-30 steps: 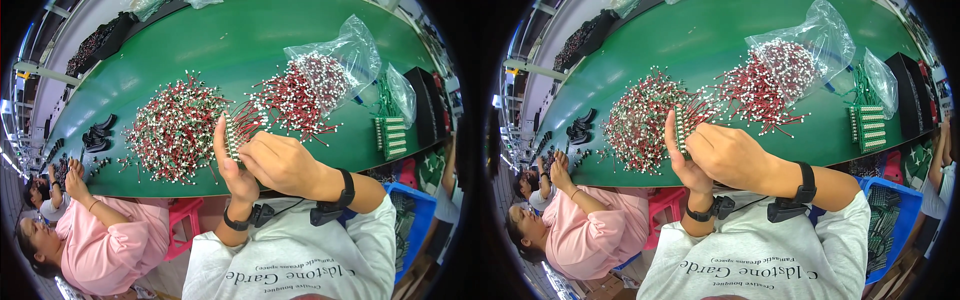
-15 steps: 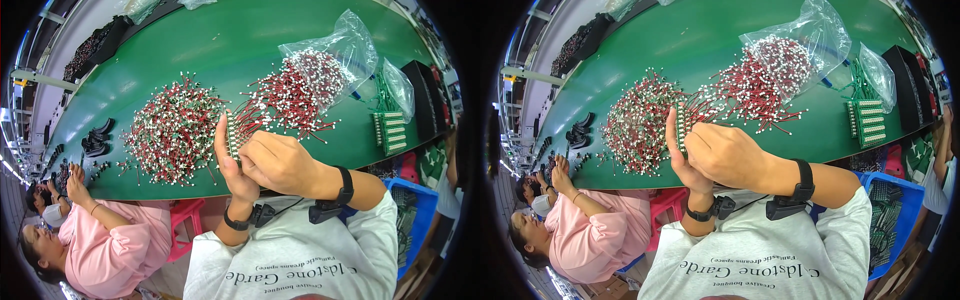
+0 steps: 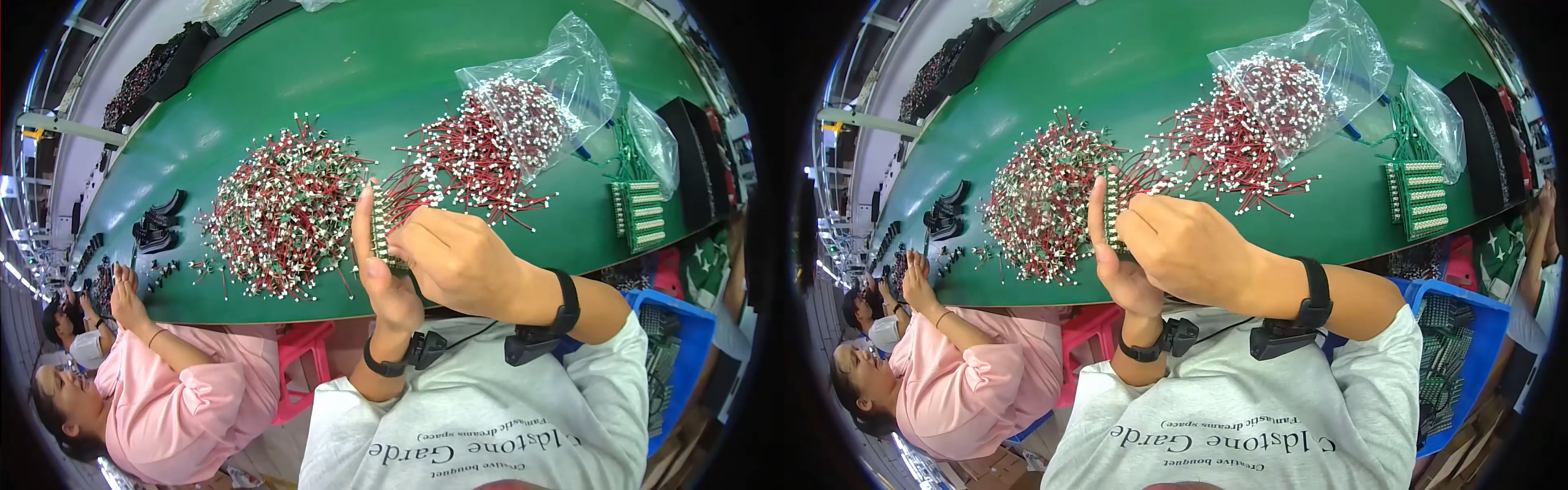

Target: The worker is manually inserting small electronic components into a green printed circuit board.

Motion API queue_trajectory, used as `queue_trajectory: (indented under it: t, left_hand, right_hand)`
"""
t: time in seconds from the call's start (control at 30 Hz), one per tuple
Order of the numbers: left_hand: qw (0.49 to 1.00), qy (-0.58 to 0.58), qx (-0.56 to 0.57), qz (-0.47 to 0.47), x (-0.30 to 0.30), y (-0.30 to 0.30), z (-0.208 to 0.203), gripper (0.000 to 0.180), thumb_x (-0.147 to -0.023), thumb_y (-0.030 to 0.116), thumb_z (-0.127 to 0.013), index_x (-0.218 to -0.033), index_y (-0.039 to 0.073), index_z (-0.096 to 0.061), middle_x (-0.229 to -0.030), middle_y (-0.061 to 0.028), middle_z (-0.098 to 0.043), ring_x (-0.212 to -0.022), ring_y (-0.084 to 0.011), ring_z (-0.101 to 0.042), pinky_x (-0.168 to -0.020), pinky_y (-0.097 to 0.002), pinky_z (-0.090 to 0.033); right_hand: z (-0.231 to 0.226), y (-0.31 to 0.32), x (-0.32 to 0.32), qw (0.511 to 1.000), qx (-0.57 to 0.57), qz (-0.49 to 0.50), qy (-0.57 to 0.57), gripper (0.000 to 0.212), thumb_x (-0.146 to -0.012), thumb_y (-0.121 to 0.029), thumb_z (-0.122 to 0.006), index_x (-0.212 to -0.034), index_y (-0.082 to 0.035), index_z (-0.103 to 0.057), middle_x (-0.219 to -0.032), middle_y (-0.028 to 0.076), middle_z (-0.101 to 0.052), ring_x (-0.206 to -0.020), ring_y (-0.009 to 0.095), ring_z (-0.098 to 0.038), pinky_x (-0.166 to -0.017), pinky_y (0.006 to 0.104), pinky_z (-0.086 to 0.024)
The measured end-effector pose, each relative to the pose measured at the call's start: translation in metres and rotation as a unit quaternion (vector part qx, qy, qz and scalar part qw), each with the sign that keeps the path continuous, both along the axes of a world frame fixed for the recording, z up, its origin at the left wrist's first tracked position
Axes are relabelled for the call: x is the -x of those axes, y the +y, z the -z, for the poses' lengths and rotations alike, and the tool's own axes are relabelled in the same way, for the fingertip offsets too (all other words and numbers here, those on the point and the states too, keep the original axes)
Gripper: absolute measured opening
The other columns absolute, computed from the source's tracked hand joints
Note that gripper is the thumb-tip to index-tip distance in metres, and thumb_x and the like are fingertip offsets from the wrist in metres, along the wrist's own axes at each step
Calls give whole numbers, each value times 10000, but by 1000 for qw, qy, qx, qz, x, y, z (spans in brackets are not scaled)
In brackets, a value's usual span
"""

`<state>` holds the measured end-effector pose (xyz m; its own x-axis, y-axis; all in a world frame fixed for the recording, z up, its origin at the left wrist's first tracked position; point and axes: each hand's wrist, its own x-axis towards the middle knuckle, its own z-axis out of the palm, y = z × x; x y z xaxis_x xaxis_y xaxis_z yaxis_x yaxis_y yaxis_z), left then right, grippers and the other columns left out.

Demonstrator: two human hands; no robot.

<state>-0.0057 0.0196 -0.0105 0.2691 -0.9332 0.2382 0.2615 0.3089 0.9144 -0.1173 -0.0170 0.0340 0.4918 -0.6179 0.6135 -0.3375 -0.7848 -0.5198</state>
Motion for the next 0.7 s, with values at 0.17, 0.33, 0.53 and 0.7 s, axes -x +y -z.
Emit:
queue_trajectory:
  t: [0.17,0.33,0.53,0.7]
  left_hand:
    - [998,62,4,4,-5,-5,0,747,-991,506,-320,-1488,-47,-245,-1483,-203,-372,-1298,-290,-455,-1095,-404,-339]
    - [991,130,15,15,-10,-7,-4,734,-980,477,-351,-1499,-25,-214,-1407,-187,-452,-1195,-268,-531,-1030,-412,-412]
    - [991,126,45,-15,-17,-13,1,682,-1005,457,-301,-1499,-8,-231,-1321,-163,-516,-1127,-247,-569,-932,-408,-488]
    - [991,134,9,-22,-7,-16,-5,700,-1001,470,-330,-1503,-8,-229,-1348,-155,-496,-1133,-234,-568,-929,-396,-489]
  right_hand:
    - [-2,-6,4,997,-60,-12,-41,226,-742,74,-659,-956,13,-620,-794,117,-615,-664,268,-635,-573,351,-523]
    - [5,-6,15,992,-124,-2,-34,325,-778,105,-620,-1087,5,-623,-843,130,-642,-689,243,-662,-598,327,-543]
    - [1,-10,24,986,-159,-10,-48,222,-790,85,-644,-997,8,-662,-793,125,-669,-673,224,-671,-591,308,-542]
    - [-19,14,19,981,-142,-47,-125,147,-780,48,-690,-918,0,-684,-786,125,-674,-651,225,-673,-555,295,-521]
